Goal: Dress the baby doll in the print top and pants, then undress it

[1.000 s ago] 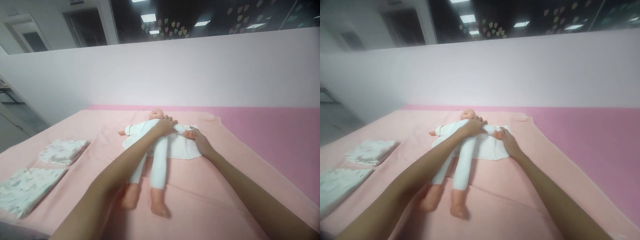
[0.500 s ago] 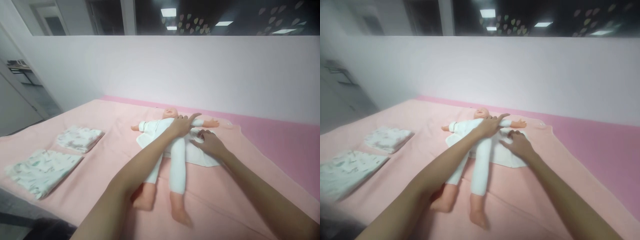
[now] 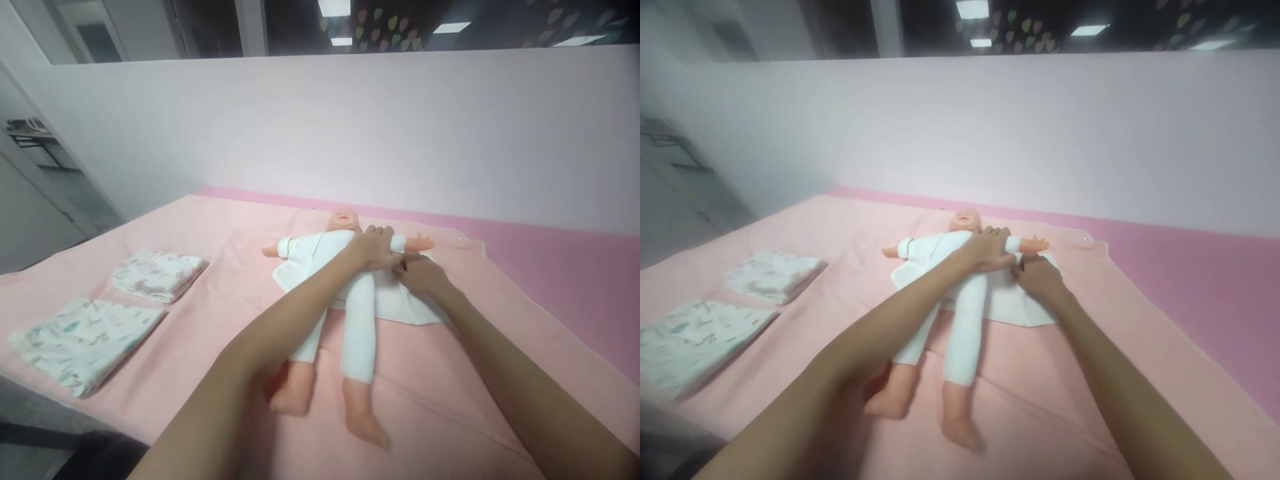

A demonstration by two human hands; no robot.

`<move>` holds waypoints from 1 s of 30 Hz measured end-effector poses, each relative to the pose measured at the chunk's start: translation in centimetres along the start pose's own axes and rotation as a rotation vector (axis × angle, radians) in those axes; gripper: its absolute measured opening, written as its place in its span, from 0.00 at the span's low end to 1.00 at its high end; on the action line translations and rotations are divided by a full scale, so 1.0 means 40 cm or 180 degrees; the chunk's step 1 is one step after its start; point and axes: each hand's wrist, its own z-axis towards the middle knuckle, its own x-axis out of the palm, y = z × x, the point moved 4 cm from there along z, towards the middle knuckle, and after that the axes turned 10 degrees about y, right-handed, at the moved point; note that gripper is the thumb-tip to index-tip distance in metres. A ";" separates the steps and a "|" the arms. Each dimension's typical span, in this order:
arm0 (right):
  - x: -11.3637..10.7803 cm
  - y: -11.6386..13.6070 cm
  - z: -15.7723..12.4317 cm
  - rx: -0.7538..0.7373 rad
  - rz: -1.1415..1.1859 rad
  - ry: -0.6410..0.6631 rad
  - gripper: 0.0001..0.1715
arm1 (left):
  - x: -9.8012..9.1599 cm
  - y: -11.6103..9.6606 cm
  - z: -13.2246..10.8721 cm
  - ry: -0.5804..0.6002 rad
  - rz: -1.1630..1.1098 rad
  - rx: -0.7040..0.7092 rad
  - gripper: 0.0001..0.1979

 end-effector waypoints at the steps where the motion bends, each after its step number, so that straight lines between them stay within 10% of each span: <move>1: 0.001 -0.001 -0.002 0.0013 0.0096 0.0018 0.24 | -0.003 -0.001 0.000 0.0020 0.0004 0.0029 0.23; 30: -0.122 -0.093 -0.049 0.0331 0.1280 0.0031 0.14 | 0.004 -0.034 0.024 0.1022 0.0670 -0.0550 0.43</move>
